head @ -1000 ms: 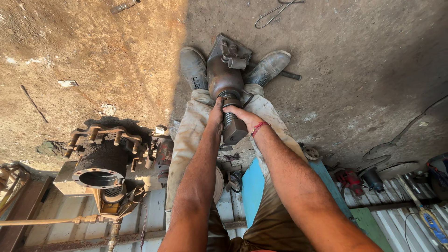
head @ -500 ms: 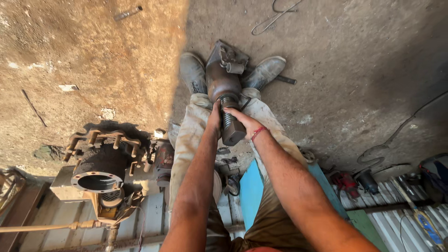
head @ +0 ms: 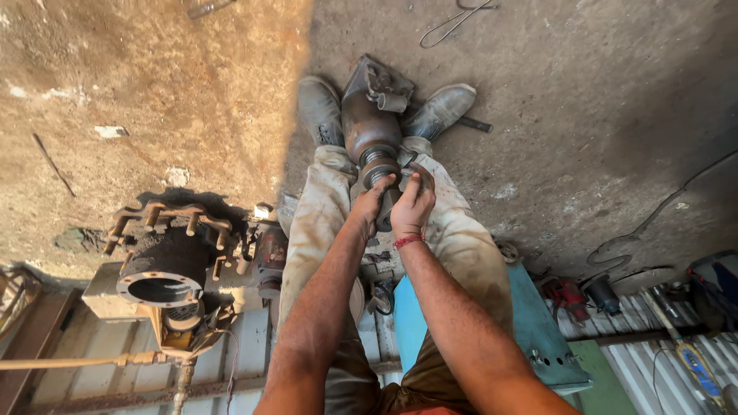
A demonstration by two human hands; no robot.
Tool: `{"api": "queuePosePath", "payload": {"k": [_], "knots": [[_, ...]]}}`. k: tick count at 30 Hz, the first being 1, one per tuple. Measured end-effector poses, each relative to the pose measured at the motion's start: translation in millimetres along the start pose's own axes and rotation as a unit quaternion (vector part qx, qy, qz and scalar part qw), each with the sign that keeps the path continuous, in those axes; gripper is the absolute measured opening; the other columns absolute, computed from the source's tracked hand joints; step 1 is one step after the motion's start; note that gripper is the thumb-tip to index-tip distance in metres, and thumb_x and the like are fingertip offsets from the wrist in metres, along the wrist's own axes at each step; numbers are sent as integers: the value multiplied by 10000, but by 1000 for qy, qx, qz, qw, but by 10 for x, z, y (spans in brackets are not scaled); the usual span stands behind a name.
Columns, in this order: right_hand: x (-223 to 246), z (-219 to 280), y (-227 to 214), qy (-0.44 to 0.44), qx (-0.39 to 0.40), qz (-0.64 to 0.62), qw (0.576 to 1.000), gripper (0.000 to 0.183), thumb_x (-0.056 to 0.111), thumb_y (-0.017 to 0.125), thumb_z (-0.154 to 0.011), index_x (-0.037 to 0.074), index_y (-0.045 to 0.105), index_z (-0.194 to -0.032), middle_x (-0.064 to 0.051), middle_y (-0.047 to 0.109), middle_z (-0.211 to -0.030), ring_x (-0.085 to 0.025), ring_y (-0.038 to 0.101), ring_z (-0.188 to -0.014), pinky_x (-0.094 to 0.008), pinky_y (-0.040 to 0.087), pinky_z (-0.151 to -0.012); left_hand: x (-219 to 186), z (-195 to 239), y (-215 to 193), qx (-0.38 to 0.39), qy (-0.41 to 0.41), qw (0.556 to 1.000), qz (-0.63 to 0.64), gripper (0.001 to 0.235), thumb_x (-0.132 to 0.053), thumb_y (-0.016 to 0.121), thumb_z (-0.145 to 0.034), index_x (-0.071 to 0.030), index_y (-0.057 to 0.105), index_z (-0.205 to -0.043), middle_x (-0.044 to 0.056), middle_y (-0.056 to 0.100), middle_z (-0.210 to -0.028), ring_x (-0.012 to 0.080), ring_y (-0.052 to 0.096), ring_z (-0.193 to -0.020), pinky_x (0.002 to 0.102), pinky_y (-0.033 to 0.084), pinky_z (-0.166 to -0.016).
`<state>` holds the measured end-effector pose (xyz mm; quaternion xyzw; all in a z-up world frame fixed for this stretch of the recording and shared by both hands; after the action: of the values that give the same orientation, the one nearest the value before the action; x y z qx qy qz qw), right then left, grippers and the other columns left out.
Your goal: The person uses a metal rod to turn a screw mechanism on a mechanical part, then removes the rod and adjusts the part by hand.
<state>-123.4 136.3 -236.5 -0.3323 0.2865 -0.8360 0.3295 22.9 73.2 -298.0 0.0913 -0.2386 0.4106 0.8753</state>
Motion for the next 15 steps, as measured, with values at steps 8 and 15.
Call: {"api": "queuePosePath", "payload": {"k": [8,15], "knots": [[85,16,87,-30,6,-16,999,352,180,465,-982,-56,697,-1105,-222,709,-1131,-380,677,-1051,-446,521,-949,-4,-88,-44,44,34,997,46,668,-396,855,-740,93,679,-1160,162,755,-974,243,729,-732,396,602,-650],[151,-42,39,-30,2,-22,999,316,150,483,-963,-42,707,-1076,-200,715,-1108,-353,689,-1031,-430,536,-932,-76,-29,24,37,32,998,51,640,-387,856,-743,81,683,-1144,143,759,-980,226,739,-750,380,611,-662]]}}
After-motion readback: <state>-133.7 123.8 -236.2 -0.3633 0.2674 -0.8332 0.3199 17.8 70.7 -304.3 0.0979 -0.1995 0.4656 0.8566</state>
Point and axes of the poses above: each hand's wrist, its own z-axis away from the middle knuckle, its own y-axis out of the palm, x = y × z, the point moved 8 cm from there along -z, towards the middle knuckle
